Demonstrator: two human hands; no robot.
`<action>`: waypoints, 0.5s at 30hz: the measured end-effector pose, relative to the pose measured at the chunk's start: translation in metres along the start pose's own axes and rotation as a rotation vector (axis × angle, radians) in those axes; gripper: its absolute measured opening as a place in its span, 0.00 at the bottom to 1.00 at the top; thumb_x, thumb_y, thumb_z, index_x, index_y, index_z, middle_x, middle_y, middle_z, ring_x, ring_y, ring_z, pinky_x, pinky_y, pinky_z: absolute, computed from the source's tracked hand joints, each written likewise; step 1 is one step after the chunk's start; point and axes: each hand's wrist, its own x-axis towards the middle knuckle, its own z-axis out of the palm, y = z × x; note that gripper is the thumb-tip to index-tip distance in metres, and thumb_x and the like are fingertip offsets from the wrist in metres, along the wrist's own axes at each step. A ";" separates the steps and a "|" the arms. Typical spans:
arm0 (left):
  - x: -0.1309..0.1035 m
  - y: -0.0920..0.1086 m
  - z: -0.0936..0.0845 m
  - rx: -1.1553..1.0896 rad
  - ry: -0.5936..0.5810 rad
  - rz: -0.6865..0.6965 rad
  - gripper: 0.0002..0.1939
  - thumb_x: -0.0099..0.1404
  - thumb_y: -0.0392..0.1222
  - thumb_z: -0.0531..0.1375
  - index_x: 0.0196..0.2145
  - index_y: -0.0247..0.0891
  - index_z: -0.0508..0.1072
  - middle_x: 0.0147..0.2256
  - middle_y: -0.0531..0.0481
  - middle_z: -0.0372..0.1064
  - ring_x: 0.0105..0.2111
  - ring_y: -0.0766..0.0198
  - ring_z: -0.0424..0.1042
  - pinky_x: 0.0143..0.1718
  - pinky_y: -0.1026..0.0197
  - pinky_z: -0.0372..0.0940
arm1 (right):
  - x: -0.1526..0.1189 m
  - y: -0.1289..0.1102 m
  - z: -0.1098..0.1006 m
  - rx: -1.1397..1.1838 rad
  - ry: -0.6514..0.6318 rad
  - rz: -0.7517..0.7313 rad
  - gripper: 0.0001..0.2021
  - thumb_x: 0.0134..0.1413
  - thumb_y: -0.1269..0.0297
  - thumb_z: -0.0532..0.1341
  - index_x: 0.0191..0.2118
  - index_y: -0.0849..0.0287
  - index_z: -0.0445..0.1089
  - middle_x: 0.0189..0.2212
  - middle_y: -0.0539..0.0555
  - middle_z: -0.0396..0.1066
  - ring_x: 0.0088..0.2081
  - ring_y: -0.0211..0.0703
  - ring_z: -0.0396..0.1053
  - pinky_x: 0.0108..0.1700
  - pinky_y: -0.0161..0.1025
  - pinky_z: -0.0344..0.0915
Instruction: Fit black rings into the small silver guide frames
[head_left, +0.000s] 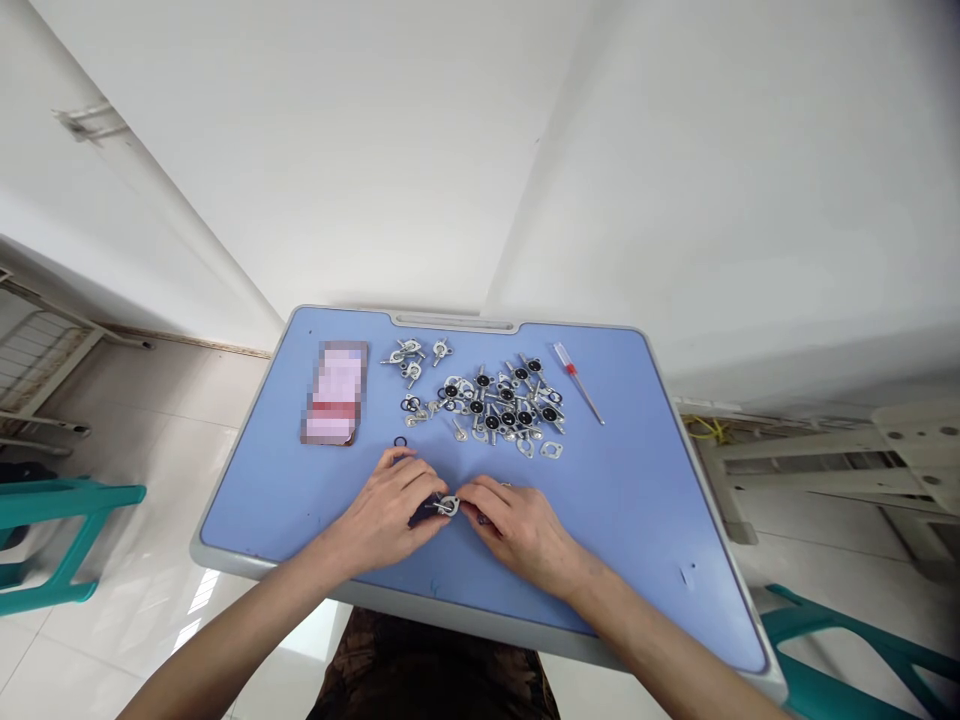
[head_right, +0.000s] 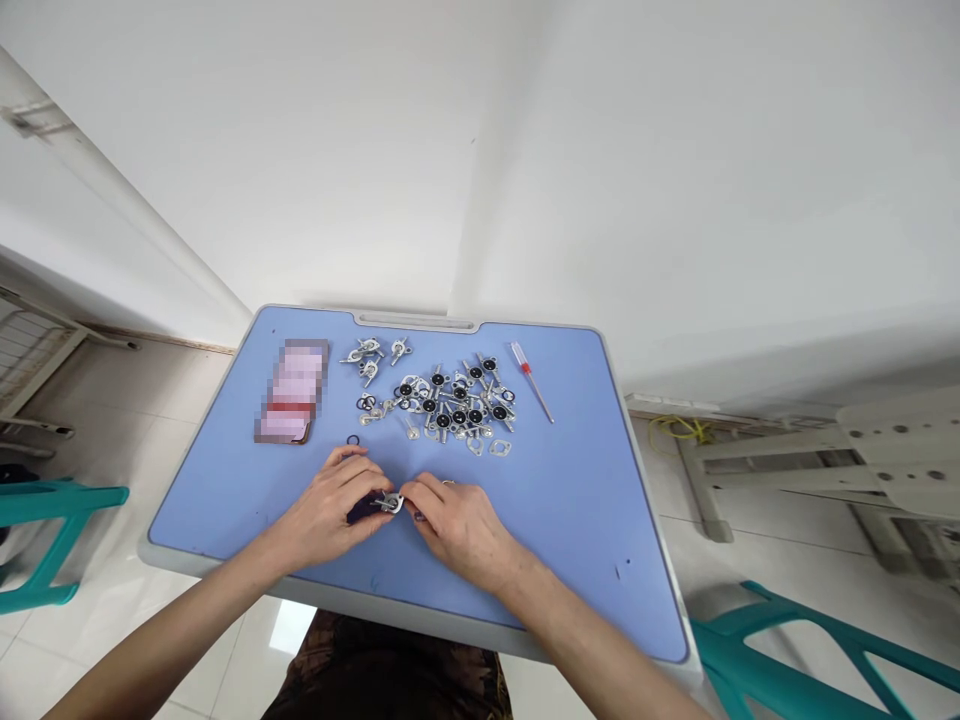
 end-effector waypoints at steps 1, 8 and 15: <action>0.000 0.000 0.000 0.000 0.000 -0.001 0.07 0.64 0.43 0.59 0.38 0.39 0.67 0.35 0.51 0.69 0.37 0.63 0.69 0.56 0.51 0.53 | 0.000 0.000 0.000 -0.005 -0.003 -0.001 0.07 0.61 0.73 0.51 0.41 0.58 0.64 0.30 0.51 0.69 0.26 0.35 0.65 0.28 0.32 0.61; -0.002 -0.004 0.004 0.025 0.007 0.073 0.08 0.64 0.45 0.59 0.38 0.40 0.70 0.36 0.51 0.69 0.37 0.65 0.68 0.54 0.52 0.55 | -0.001 0.000 0.001 -0.030 -0.003 -0.005 0.08 0.60 0.74 0.51 0.41 0.58 0.64 0.30 0.51 0.68 0.26 0.34 0.65 0.27 0.32 0.60; -0.002 -0.007 0.000 0.020 -0.005 0.051 0.10 0.66 0.44 0.57 0.43 0.40 0.73 0.38 0.48 0.67 0.39 0.62 0.66 0.49 0.53 0.59 | 0.002 -0.003 -0.002 -0.064 0.024 0.066 0.06 0.62 0.70 0.52 0.39 0.59 0.65 0.32 0.53 0.69 0.27 0.35 0.66 0.26 0.31 0.60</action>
